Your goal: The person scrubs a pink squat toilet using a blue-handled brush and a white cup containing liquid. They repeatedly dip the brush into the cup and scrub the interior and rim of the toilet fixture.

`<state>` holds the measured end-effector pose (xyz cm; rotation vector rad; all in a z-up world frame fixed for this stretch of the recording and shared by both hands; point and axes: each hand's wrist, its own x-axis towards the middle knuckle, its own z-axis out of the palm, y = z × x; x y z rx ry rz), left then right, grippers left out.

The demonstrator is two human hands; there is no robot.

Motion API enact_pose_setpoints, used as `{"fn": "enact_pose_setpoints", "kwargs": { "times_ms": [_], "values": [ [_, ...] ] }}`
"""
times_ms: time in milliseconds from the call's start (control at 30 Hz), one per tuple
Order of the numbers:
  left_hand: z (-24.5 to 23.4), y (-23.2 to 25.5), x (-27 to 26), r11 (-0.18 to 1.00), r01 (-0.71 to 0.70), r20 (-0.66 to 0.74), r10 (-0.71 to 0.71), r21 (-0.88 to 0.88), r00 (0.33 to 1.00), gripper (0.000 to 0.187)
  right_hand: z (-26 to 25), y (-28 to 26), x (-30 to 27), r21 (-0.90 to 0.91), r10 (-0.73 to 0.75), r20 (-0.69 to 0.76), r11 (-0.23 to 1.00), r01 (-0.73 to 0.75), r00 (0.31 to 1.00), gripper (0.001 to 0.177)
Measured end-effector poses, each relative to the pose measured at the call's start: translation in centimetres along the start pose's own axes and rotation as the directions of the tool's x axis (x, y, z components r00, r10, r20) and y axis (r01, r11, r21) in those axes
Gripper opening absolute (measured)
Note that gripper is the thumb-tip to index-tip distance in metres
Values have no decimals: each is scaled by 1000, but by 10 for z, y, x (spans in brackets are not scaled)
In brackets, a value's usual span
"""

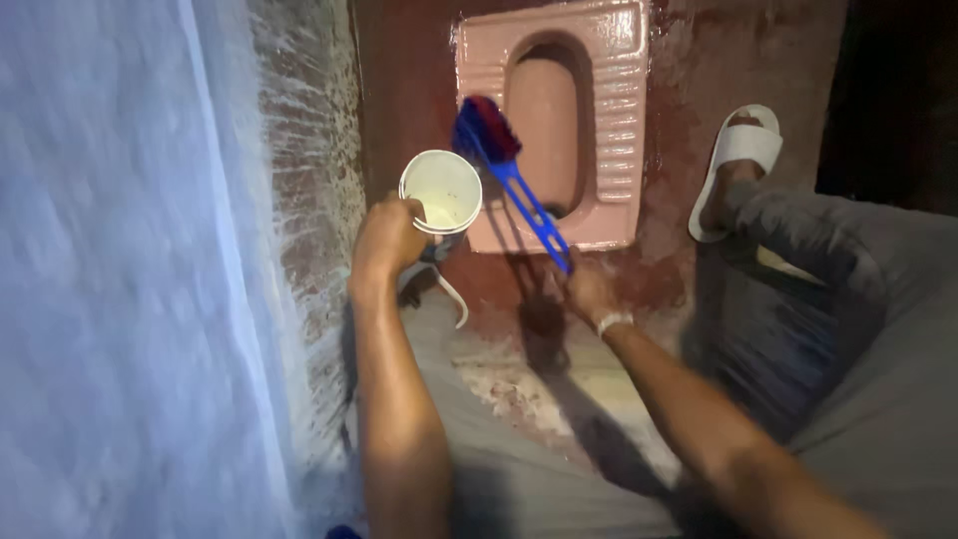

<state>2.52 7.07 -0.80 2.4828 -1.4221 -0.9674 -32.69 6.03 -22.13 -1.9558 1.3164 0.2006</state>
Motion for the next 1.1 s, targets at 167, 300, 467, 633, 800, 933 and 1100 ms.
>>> {"fn": "enact_pose_setpoints", "kwargs": {
  "times_ms": [167, 300, 467, 633, 800, 933, 1100],
  "values": [
    [-8, 4, 0, 999, 36, 21, -36, 5, 999, 34, -30, -32, 57, -18, 83, 66, 996, -82, 994, 62],
    [-11, 6, 2, 1000, 11, -2, -11, 21, 1000, 36, -11, -14, 13, 48, 159, 136, 985, -167, 978, 59],
    [-6, 8, 3, 998, -6, 9, 6, 57, 1000, 33, 46, 30, -84, -152, 180, 182, 977, -153, 967, 47],
    [-4, 11, 8, 1000, -4, -15, 4, 20, 1000, 36, 36, 25, -40, -104, 98, 37, 990, -93, 995, 54],
    [-2, 13, 15, 1000, -1, -32, 2, 6, 1000, 36, -18, -13, 72, -16, 187, 138, 982, -186, 973, 64],
    [0, 11, 21, 999, 32, -40, -33, -24, 999, 37, -31, -22, 92, -97, 122, 56, 988, -116, 991, 56],
    [2, 18, 27, 999, -14, -108, 10, -32, 994, 31, 16, 7, -1, -163, 82, 7, 983, -80, 997, 66]
  ]
}}
